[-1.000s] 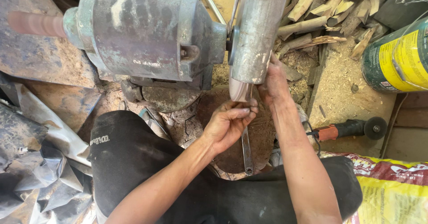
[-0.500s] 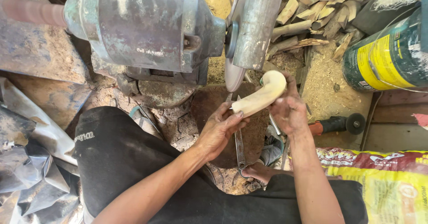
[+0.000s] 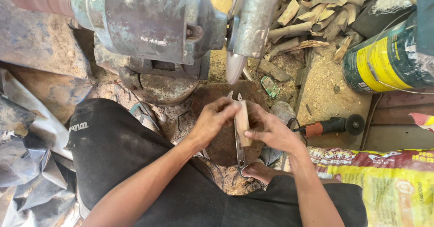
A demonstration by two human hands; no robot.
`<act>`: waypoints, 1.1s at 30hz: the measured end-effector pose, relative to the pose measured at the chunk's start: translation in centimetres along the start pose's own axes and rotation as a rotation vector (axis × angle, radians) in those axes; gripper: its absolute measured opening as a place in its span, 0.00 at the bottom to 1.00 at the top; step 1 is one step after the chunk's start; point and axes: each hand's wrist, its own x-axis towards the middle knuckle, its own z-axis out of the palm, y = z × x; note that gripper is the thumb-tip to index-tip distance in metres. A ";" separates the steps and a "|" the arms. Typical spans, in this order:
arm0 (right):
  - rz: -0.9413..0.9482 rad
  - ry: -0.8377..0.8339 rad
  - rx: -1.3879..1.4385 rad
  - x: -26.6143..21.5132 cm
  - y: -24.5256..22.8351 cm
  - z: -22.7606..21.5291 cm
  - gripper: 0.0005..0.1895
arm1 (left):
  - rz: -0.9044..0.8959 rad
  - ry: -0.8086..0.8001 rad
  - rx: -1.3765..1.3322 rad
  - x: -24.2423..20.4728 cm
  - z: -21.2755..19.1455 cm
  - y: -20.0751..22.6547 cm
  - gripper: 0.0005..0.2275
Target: The person sits on the floor and uses a bench grinder to smooth and shape a curved wooden piece. They hold the wood with both hands, repeatedly pressing it against the spinning grinding wheel and rotating it to work different surfaces.
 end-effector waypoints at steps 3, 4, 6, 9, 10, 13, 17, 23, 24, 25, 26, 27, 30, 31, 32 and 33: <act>-0.152 0.103 0.273 0.3 0.1 -0.2 0.55 | 0.003 0.054 -0.158 -0.2 0.2 0.7 0.34; -0.175 0.104 0.368 0.4 0.0 -0.4 0.56 | 0.002 0.006 0.007 -0.5 0.0 0.9 0.35; -0.214 0.091 0.557 0.6 -0.3 -0.6 0.58 | -0.009 -0.076 0.329 -1.4 -0.2 0.6 0.38; -0.216 0.169 0.523 0.7 -0.6 -0.9 0.53 | 0.025 -0.164 0.287 -2.1 1.1 -0.1 0.39; -0.197 0.187 0.546 0.8 -0.7 -1.0 0.50 | 0.019 -0.167 0.277 -2.0 1.3 -0.3 0.39; -0.198 0.205 0.597 1.4 -1.4 -1.1 0.43 | 0.053 -0.160 0.237 -2.0 1.2 -0.3 0.38; -0.268 0.202 0.599 1.9 -2.3 -1.6 0.41 | 0.075 -0.181 0.143 -1.7 1.0 0.4 0.39; -0.257 0.213 0.499 2.6 -3.6 -2.0 0.45 | 0.054 -0.115 0.120 -1.3 1.2 0.6 0.45; -0.259 0.209 0.492 2.9 -3.7 -2.1 0.46 | 0.068 -0.086 0.151 -1.2 1.1 0.5 0.45; -0.274 0.207 0.489 3.1 -3.8 -2.1 0.46 | 0.063 -0.083 0.118 -1.1 1.0 0.4 0.46; -0.288 0.205 0.487 3.3 -3.9 -2.1 0.46 | 0.058 -0.080 0.085 -1.0 0.9 0.3 0.46; -0.302 0.202 0.484 3.5 -4.0 -2.1 0.46 | 0.053 -0.076 0.051 -1.0 0.8 0.1 0.46; -0.316 0.190 0.470 4.4 -4.1 -2.2 0.45 | 0.032 -0.054 0.006 -0.7 0.6 0.1 0.46; -0.311 0.192 0.486 4.7 -4.0 -2.2 0.45 | 0.036 -0.055 -0.014 -0.7 0.6 0.1 0.46; -0.306 0.195 0.501 5.0 -3.9 -2.2 0.44 | 0.039 -0.057 -0.035 -0.7 0.7 0.1 0.46; -0.299 0.199 0.517 5.2 -3.8 -2.3 0.44 | 0.041 -0.060 -0.056 -0.7 0.8 0.2 0.45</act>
